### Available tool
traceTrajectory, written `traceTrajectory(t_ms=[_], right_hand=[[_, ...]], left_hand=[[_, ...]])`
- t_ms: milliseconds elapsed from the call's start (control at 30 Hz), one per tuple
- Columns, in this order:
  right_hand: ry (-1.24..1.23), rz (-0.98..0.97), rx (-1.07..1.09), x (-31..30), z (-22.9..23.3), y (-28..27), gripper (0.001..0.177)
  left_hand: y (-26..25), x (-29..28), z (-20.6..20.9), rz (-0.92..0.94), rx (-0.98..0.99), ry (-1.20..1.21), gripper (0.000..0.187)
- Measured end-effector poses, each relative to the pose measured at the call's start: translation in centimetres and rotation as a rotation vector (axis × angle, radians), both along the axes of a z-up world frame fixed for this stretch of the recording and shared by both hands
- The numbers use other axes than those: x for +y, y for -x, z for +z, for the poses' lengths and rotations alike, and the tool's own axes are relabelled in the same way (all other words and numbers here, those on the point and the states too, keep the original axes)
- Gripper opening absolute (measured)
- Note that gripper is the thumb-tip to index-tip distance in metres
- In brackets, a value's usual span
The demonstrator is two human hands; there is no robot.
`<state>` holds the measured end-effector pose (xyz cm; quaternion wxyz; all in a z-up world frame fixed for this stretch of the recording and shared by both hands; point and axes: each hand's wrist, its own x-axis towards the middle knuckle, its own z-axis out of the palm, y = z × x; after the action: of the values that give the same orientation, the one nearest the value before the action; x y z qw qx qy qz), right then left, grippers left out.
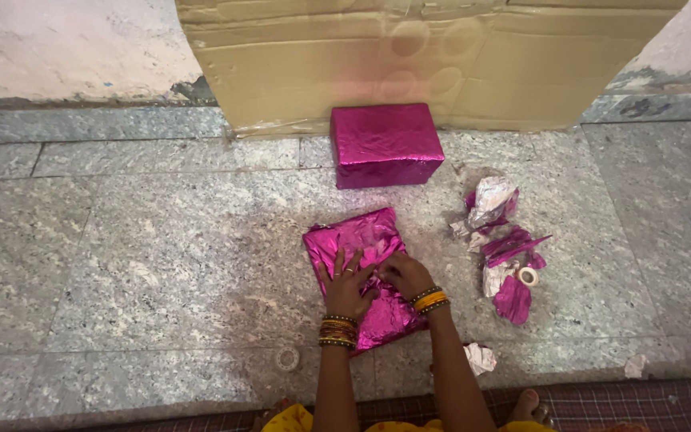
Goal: The person wraps a rectangular box with pink metallic wrapping paper. They fold the paper over the box, smooth the edges, and apply tape to secure the folds. A second wrapped box is visible nearby.
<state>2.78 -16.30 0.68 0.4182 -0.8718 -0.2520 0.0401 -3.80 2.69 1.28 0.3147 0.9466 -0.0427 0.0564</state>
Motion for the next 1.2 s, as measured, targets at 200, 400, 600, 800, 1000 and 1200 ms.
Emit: traceTrajectory(t_ms=[200,400,600,800,1000,1200], right_hand=[[-0.022,-0.162,0.002,0.7,0.7,0.3,0.013],[-0.229,-0.206,0.111,-0.1,0.1,-0.8,0.008],[-0.388,-0.168,0.428,-1.2,1.8,-1.2,0.003],[-0.227,0.008,0.779,-1.7,4.6,0.8,0.009],[-0.331,0.176,0.937,-2.8,2.8,1.8,0.015],[-0.194,0.064,0.919,-3.5,2.2,2.0,0.015]], left_hand=[[0.2,-0.1,0.3,0.016,-0.003,0.005,0.066],[0.0,0.0,0.6,0.018,0.048,-0.008,0.066],[-0.1,0.0,-0.1,0.039,0.072,0.006,0.064],[-0.1,-0.1,-0.8,0.046,-0.002,0.018,0.058],[0.0,0.0,-0.4,-0.018,0.071,-0.014,0.029],[0.9,-0.5,-0.4,-0.048,-0.072,-0.043,0.031]])
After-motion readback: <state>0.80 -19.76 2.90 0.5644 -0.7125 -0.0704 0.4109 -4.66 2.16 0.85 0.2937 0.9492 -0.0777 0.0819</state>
